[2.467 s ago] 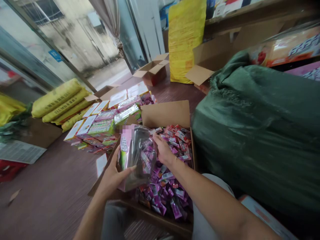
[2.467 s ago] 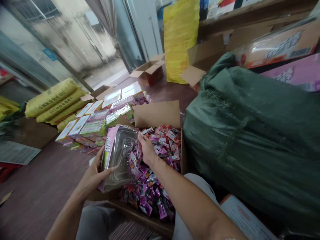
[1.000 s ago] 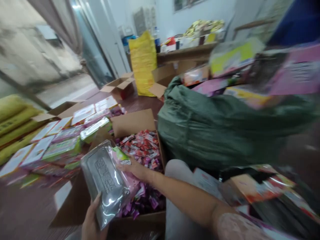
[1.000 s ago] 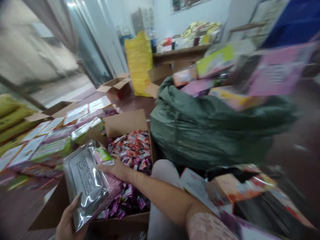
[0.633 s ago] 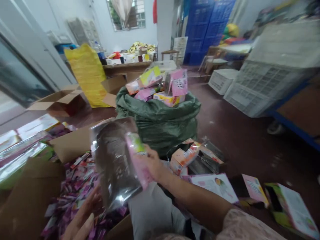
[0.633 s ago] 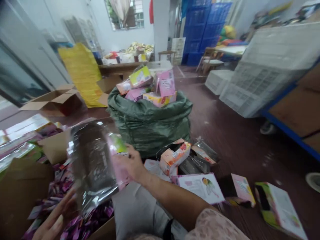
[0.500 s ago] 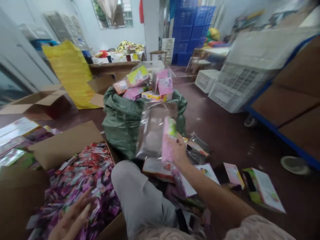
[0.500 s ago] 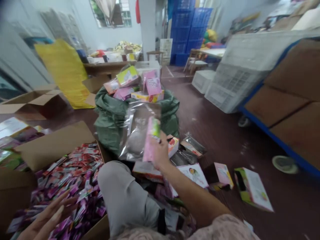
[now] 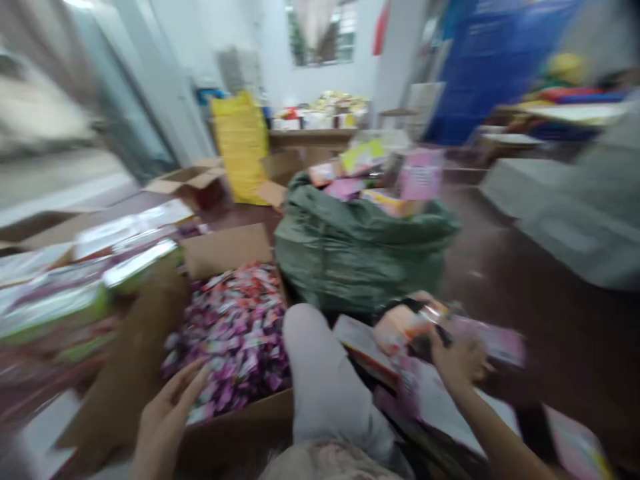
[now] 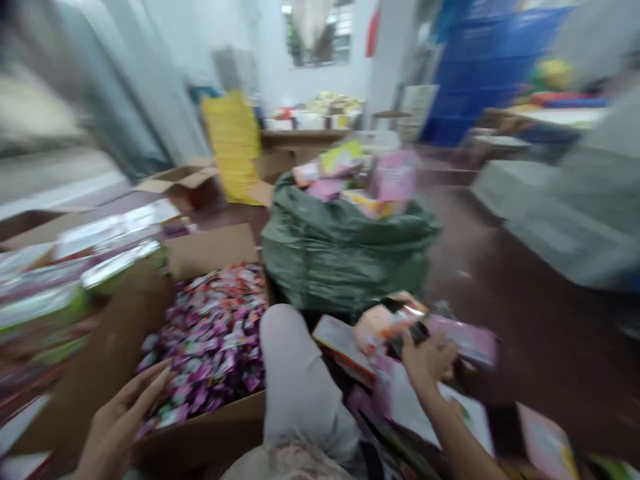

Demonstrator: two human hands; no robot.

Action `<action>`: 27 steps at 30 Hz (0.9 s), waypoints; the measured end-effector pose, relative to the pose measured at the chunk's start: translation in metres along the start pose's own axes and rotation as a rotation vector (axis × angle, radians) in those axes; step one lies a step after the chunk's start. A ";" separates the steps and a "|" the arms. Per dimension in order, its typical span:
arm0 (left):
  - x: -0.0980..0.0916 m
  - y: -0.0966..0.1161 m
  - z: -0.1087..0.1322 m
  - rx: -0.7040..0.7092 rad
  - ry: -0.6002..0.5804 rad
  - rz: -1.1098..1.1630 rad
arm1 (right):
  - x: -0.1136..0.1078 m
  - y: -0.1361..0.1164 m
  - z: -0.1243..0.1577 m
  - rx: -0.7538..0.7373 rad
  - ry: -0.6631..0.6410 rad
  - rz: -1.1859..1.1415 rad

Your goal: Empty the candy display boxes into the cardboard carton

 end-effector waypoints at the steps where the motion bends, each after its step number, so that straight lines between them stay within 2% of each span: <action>1: -0.011 0.007 0.005 0.034 0.061 0.054 | 0.002 -0.026 -0.001 -0.118 0.055 -0.080; 4: -0.054 0.023 0.014 0.170 0.286 0.203 | 0.017 -0.122 0.008 -0.462 0.050 -0.383; 6: -0.092 0.029 0.023 0.272 0.501 0.288 | 0.027 -0.192 0.035 -0.724 -0.008 -0.514; 9: -0.147 0.028 0.036 0.332 0.797 0.380 | 0.051 -0.282 0.109 -1.093 -0.176 -0.595; 11: -0.176 0.021 0.034 0.288 0.893 0.446 | 0.076 -0.327 0.170 -1.282 -0.347 -0.550; 13: -0.200 0.012 0.023 0.215 0.917 0.504 | 0.108 -0.361 0.233 -1.423 -0.535 -0.403; 16: -0.232 -0.011 -0.007 0.086 0.908 0.509 | 0.169 -0.386 0.317 -1.571 -0.833 -0.037; 19: -0.258 -0.045 -0.047 -0.055 0.852 0.339 | 0.231 -0.384 0.371 -1.606 -1.067 0.332; 21: -0.269 -0.073 -0.077 -0.176 0.762 0.096 | 0.263 -0.380 0.387 -1.580 -1.092 0.455; 23: -0.275 -0.104 -0.110 -0.297 0.655 -0.119 | 0.284 -0.378 0.393 -1.568 -1.045 0.475; 27: -0.272 -0.165 -0.181 -0.496 0.510 -0.360 | 0.301 -0.373 0.396 -1.607 -0.989 0.447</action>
Point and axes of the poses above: each hand's wrist, its own z-axis away from the middle knuckle, its own x-axis out of the palm, y = z × x, the point moved 7 cm from there along -z, towards the middle knuckle, and after that the axes turned 3 degrees about y, right-handed, at the moved point
